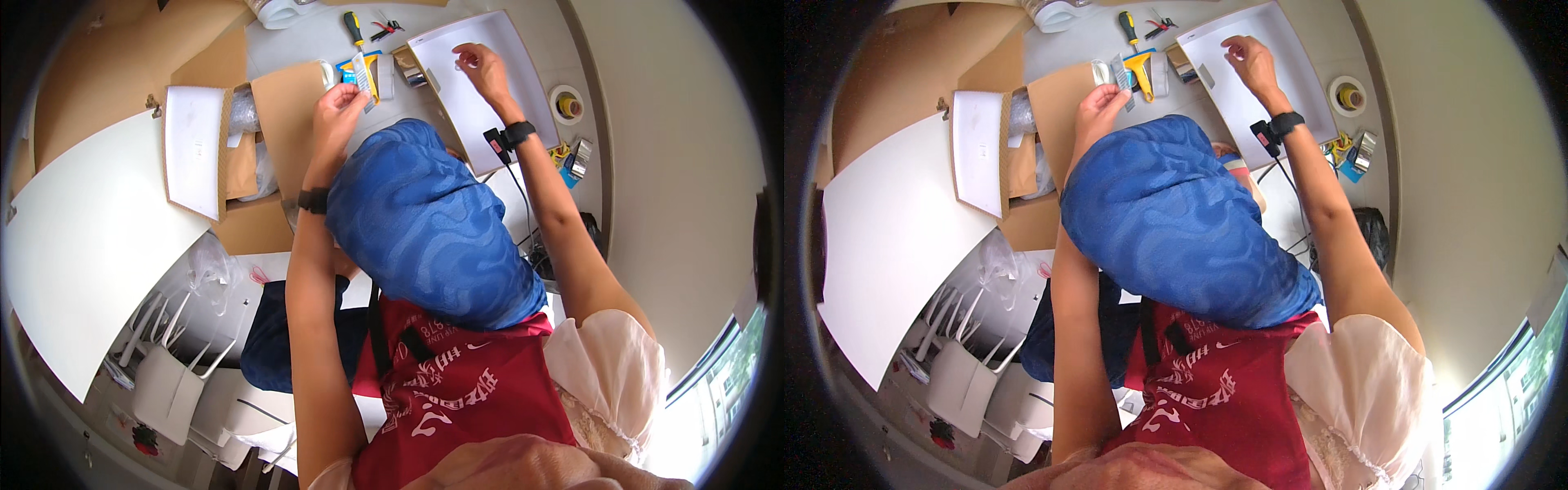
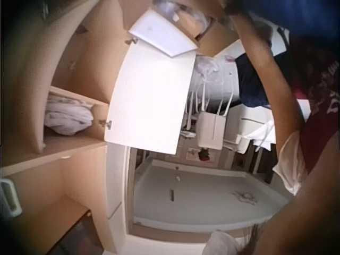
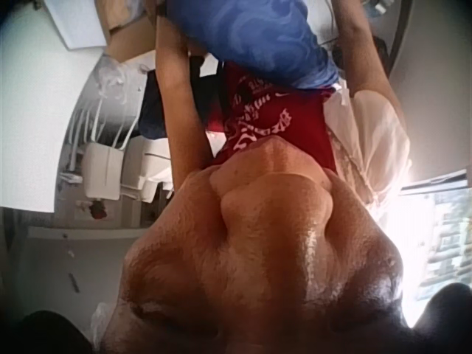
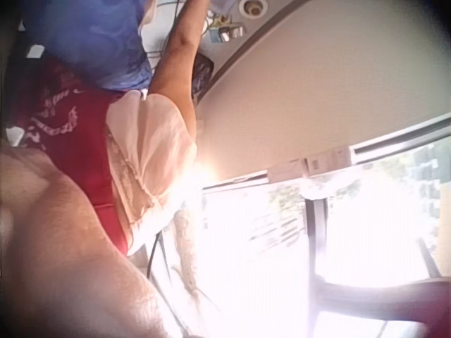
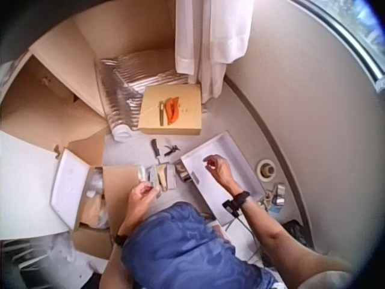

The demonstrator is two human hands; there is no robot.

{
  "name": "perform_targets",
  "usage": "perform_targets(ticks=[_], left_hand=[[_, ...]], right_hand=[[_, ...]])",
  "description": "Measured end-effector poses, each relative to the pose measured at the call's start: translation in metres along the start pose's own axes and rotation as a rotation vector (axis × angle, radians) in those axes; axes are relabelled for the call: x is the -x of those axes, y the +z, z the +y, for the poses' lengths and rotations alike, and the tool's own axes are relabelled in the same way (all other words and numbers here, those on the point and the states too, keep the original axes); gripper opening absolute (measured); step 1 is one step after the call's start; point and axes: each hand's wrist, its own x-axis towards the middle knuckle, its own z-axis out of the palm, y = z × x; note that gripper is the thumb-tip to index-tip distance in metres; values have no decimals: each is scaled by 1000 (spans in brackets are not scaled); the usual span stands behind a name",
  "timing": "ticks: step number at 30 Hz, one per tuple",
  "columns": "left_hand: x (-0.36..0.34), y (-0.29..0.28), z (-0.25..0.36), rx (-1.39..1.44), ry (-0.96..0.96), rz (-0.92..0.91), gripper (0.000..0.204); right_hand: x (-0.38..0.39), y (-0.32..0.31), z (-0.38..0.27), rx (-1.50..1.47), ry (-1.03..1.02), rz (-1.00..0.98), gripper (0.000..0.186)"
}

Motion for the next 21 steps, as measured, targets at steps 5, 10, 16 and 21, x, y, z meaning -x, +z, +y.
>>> perform_targets(ticks=[5, 10, 16, 21], left_hand=[[6, -9, -23, 71, -99, 7, 15], [5, -15, -33, 69, -126, -33, 16], [13, -24, -42, 47, -161, 3, 18], [13, -24, -42, 105, -189, 13, 18]], right_hand=[[7, 45, 24, 109, -80, -199, 23], [2, 81, 48, 194, 162, -158, 33], [-3, 84, 46, 313, 105, -162, 40], [-5, 68, 53, 278, 100, -138, 44]])
